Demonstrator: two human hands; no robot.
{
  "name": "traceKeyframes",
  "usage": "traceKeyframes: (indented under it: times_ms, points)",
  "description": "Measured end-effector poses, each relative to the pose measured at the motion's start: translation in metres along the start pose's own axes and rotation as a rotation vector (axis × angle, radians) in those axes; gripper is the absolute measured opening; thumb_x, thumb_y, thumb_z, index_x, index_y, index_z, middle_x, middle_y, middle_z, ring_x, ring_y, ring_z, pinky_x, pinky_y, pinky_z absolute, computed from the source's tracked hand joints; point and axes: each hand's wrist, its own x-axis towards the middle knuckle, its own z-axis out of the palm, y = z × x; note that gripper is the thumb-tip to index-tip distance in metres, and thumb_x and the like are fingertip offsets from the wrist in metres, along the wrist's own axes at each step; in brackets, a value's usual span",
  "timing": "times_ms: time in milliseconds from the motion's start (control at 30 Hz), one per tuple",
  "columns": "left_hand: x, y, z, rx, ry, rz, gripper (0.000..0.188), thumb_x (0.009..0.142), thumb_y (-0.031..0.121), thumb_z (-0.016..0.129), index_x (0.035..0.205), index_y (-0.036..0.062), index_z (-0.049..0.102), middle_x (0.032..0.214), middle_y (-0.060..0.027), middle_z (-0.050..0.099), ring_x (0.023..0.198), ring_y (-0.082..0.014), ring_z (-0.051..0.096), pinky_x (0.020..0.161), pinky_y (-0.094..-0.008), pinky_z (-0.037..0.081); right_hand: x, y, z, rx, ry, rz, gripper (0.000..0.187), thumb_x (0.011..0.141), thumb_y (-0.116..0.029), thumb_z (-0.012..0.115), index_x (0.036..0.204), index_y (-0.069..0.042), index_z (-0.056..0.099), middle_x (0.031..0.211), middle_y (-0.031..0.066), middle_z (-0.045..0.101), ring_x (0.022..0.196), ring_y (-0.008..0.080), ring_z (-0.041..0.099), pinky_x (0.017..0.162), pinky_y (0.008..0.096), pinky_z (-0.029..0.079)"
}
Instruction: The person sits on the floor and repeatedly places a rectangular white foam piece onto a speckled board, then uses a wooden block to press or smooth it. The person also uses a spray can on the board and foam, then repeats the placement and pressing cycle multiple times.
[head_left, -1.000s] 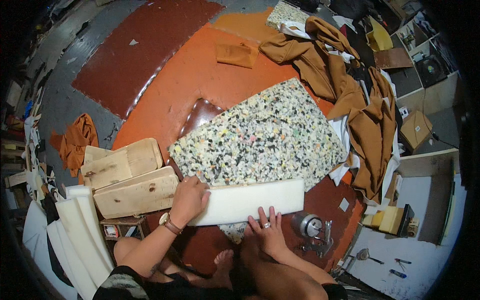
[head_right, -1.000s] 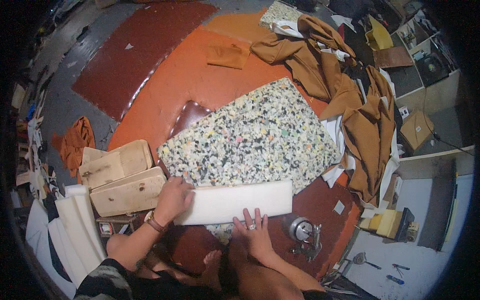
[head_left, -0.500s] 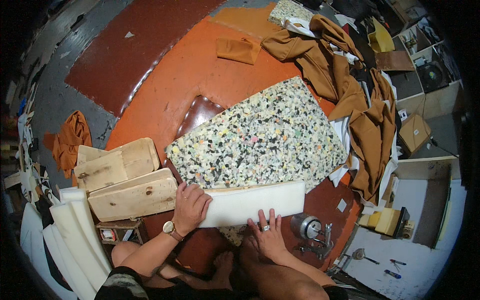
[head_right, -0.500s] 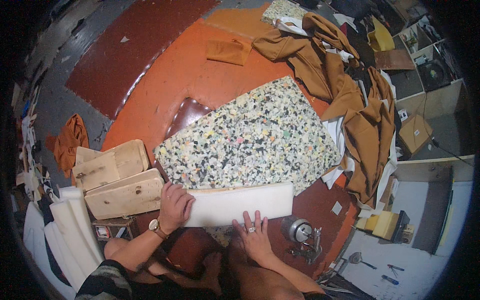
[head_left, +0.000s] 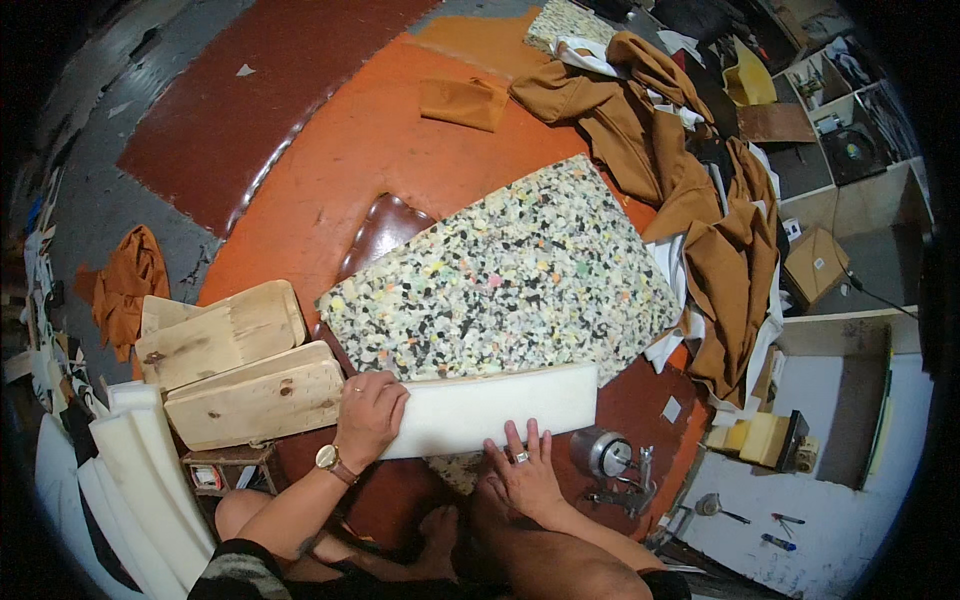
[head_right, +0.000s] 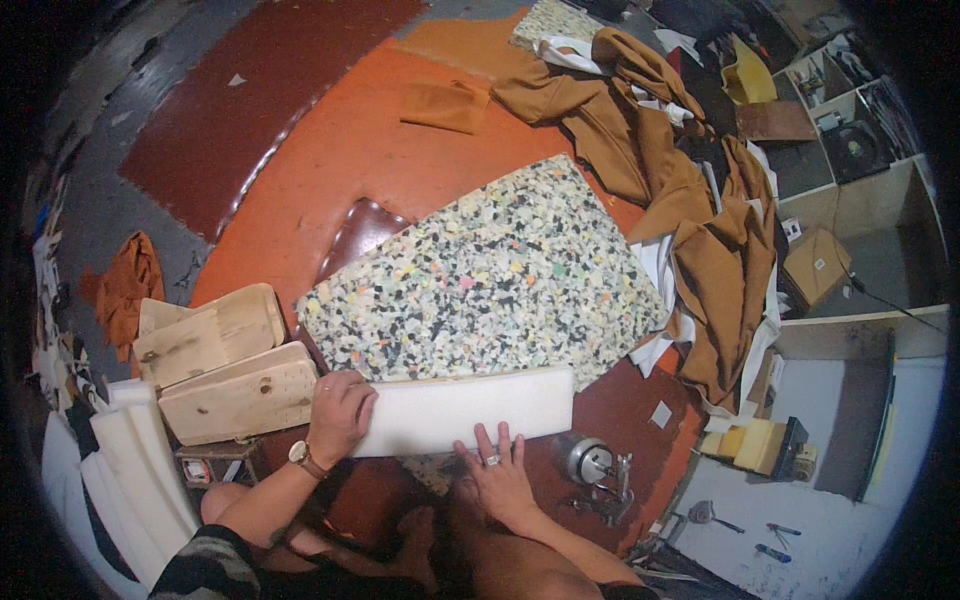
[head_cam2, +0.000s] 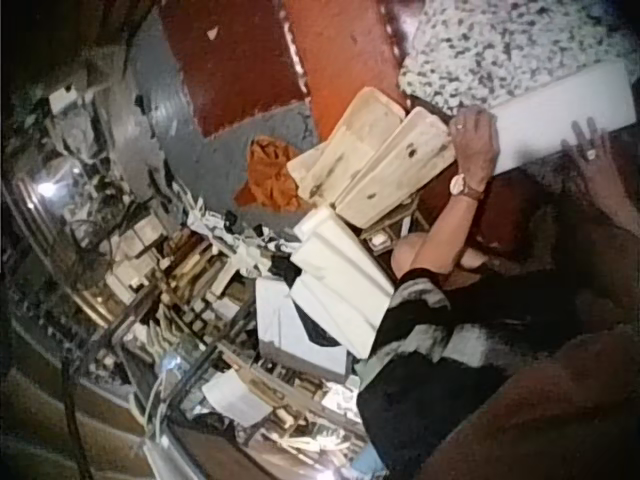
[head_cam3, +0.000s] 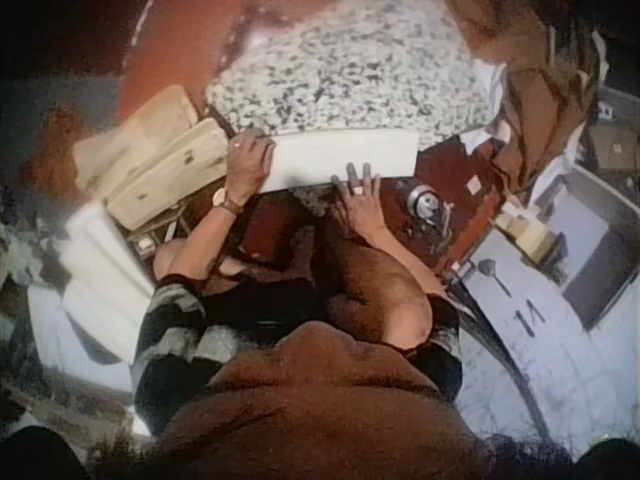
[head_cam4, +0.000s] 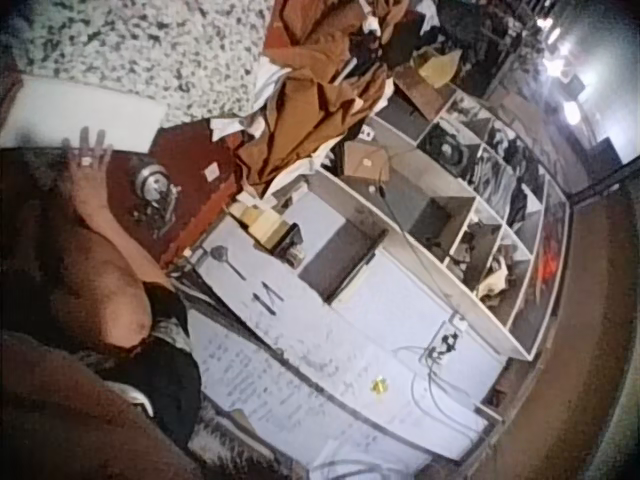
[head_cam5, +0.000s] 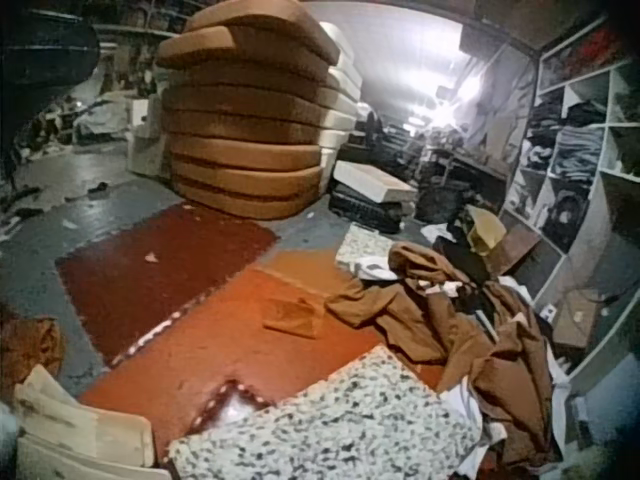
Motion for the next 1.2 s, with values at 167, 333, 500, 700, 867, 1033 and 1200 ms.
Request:
traceKeyframes:
  times_ms: [167,333,500,700,867,1033,1200]
  points:
    - [0.003,-0.004,0.002,-0.01,-0.023,-0.02,0.018,0.084,0.006,0.075,0.098,0.0052,0.065,0.108,-0.0117,0.065,0.105,-0.0347,0.061,0.093,-0.0471,0.046,0.002,0.001,0.001,-0.05,0.042,-0.028,0.075,0.09,-0.045,0.072,0.157,-0.025,0.045,0.165,0.0227,0.028,0.15,0.0571,0.021,0.117,0.0759,0.02]
    - [0.003,0.022,0.003,0.143,-0.159,-0.093,0.053,0.084,0.02,0.078,0.131,0.0036,0.059,0.149,-0.0201,0.051,0.141,-0.0452,0.041,0.116,-0.0603,0.031,0.022,0.015,-0.015,0.131,0.264,0.017,0.085,0.085,-0.051,0.076,0.159,-0.025,0.043,0.169,0.019,0.024,0.153,0.0541,0.018,0.115,0.0781,0.019]
    - [0.002,0.067,0.014,0.254,-0.562,0.087,0.107,0.072,0.04,0.089,0.161,0.0136,0.036,0.171,-0.0211,0.021,0.157,-0.0482,0.016,0.121,-0.072,0.014,0.062,0.04,-0.04,0.079,0.196,-0.088,0.102,0.075,-0.057,0.081,0.162,-0.028,0.037,0.173,0.013,0.018,0.157,0.0487,0.014,0.115,0.0791,0.018]
    - [0.001,0.072,0.025,0.44,-0.624,0.034,0.126,0.057,0.032,0.098,0.163,0.0228,0.032,0.169,-0.0213,0.02,0.153,-0.0469,0.024,0.119,-0.0723,0.021,0.068,0.059,-0.024,-0.071,0.334,-0.137,0.096,0.076,-0.024,0.083,0.16,-0.034,0.039,0.17,0.0116,0.027,0.156,0.0435,0.023,0.117,0.0765,0.021]
    - [-0.007,0.066,0.033,0.555,-0.589,0.075,0.127,0.059,0.028,0.096,0.165,0.0216,0.026,0.159,-0.0217,0.032,0.147,-0.0439,0.031,0.118,-0.0736,0.022,0.07,0.056,-0.016,-0.03,0.357,-0.152,0.092,0.077,-0.022,0.081,0.158,-0.037,0.04,0.162,0.0129,0.04,0.152,0.0411,0.032,0.118,0.0763,0.021]
    - [-0.003,0.077,0.031,0.606,-0.67,0.02,0.128,0.061,0.032,0.096,0.166,0.0203,0.023,0.16,-0.0233,0.031,0.146,-0.0445,0.032,0.118,-0.0736,0.022,0.068,0.055,-0.021,-0.051,0.344,-0.167,0.092,0.078,-0.025,0.081,0.159,-0.038,0.039,0.16,0.0131,0.043,0.151,0.04,0.034,0.118,0.0774,0.018]
    - [0.011,0.118,0.037,0.706,-0.804,-0.028,0.144,0.056,0.062,0.092,0.168,0.015,0.015,0.169,-0.027,0.015,0.154,-0.0497,0.019,0.118,-0.0723,0.021,0.073,0.057,0.021,-0.135,0.548,-0.085,0.105,0.069,-0.048,0.087,0.161,-0.036,0.037,0.171,0.012,0.026,0.159,0.0424,0.015,0.119,0.0776,0.011]
